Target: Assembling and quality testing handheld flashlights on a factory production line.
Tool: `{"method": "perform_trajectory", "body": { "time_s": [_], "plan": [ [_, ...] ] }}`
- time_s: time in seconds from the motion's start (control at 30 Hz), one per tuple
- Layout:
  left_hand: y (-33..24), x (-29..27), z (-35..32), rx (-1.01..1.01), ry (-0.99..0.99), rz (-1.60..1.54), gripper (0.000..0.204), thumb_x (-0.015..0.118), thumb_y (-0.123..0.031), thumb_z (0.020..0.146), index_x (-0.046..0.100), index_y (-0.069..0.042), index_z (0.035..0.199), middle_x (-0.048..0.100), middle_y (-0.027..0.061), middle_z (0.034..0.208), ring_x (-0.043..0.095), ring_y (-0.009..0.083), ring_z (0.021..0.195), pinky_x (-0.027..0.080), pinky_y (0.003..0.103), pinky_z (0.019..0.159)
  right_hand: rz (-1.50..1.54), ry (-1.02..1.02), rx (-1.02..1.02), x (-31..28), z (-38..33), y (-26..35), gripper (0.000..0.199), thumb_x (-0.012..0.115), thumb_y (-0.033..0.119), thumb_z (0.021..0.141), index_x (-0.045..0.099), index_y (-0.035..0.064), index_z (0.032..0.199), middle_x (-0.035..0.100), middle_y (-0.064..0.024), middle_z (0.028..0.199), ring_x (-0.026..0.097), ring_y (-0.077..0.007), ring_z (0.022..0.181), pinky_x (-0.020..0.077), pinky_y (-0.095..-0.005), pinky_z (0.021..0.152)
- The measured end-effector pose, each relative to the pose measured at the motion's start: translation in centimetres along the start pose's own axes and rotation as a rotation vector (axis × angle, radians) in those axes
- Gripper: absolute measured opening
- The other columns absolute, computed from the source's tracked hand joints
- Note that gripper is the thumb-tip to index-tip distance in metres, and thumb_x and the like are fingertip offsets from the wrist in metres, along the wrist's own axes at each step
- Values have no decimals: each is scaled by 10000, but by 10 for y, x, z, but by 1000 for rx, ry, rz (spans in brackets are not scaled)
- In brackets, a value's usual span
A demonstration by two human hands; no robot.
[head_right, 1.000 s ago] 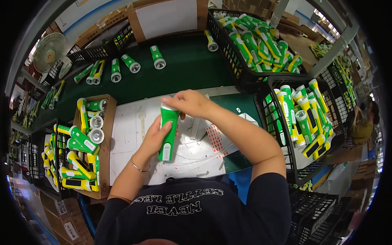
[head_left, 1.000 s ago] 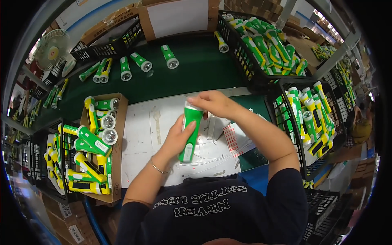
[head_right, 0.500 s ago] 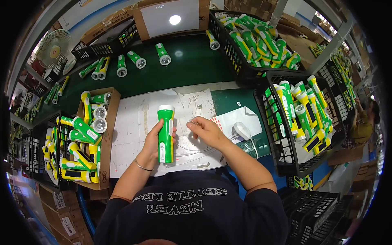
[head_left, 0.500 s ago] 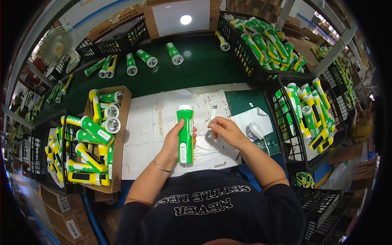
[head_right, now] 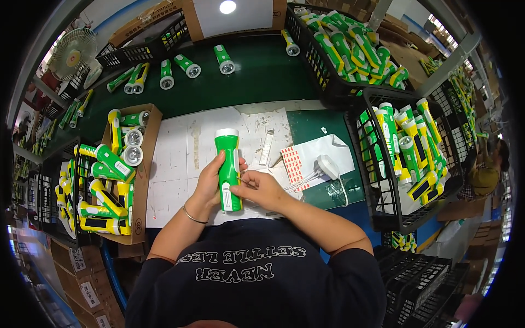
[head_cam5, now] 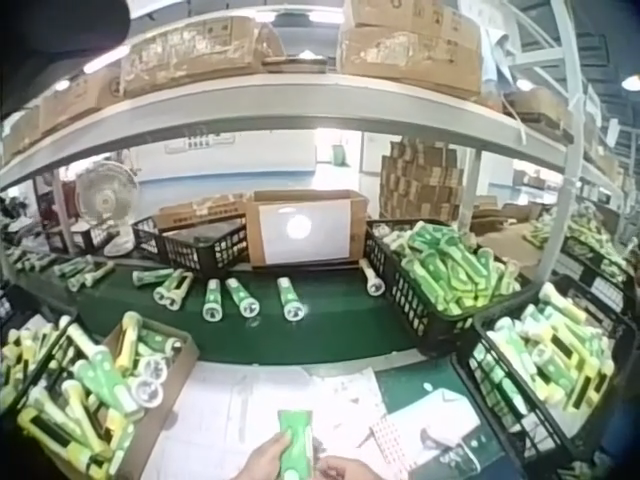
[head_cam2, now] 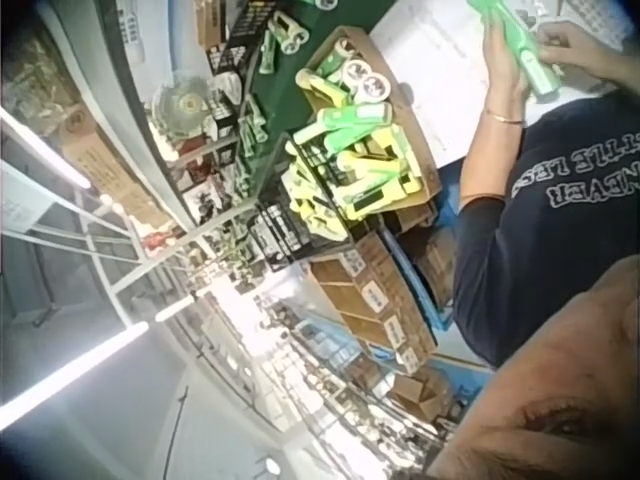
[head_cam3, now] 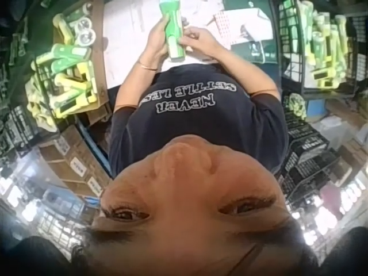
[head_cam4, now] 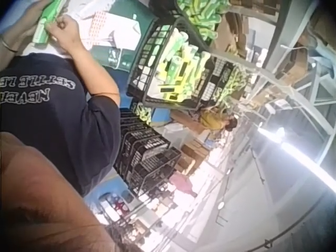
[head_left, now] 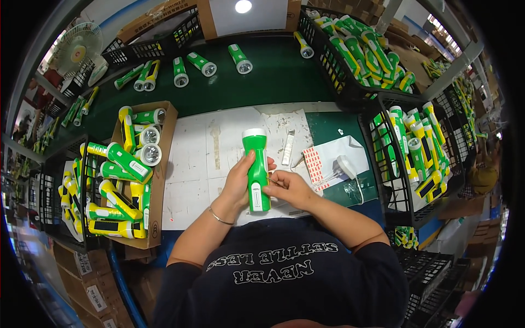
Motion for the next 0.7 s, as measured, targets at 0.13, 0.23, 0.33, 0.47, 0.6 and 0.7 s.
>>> {"method": "perform_trajectory", "body": {
  "time_s": [0.13,0.23,0.33,0.47,0.6,0.7],
  "plan": [
    [8,-1,-1,-24,166,231,499,362,-406,955,438,8,1223,537,174,1157,543,253,1043,476,408,875,169,-151,145,26,-11,-8,318,677,242,806,533,37,1001,583,-20,840,534,-73,737,423,-198,602],
    [2,8,1,-112,190,-76,451,408,-340,954,374,-11,1261,522,176,1185,554,245,1025,493,381,846,328,12,327,31,-23,-18,266,608,216,807,512,51,993,599,-70,796,546,-102,651,410,-202,552],
    [-4,4,13,-149,257,-276,484,514,-349,906,388,-66,1279,533,146,1156,544,249,1054,462,436,905,471,180,287,41,-33,-12,351,623,299,756,494,47,965,579,-138,802,546,-175,695,414,-246,612],
    [-8,5,23,-250,299,-299,484,652,-269,821,454,-97,1228,557,135,1079,570,253,999,482,454,873,530,284,316,42,-37,-11,346,615,309,774,495,48,966,592,-138,773,547,-166,687,413,-243,625],
    [-13,18,19,-260,122,35,433,694,-193,776,492,-56,1134,577,134,981,602,245,922,523,410,783,427,180,330,46,-41,-14,298,596,291,823,503,45,964,604,-111,791,561,-153,714,428,-250,645],
    [-16,19,17,-198,52,255,418,697,-198,774,493,-32,1098,580,127,933,613,232,868,532,373,734,240,68,298,45,-37,-20,299,637,235,840,528,18,1015,628,-69,783,586,-122,728,456,-243,646]
  ]
}}
Point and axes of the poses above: each hand's wrist, its own z-axis towards the middle knuckle, its own x-axis out of the palm, y = z × x, the point moved 2 cm from there along z, towards the middle knuckle
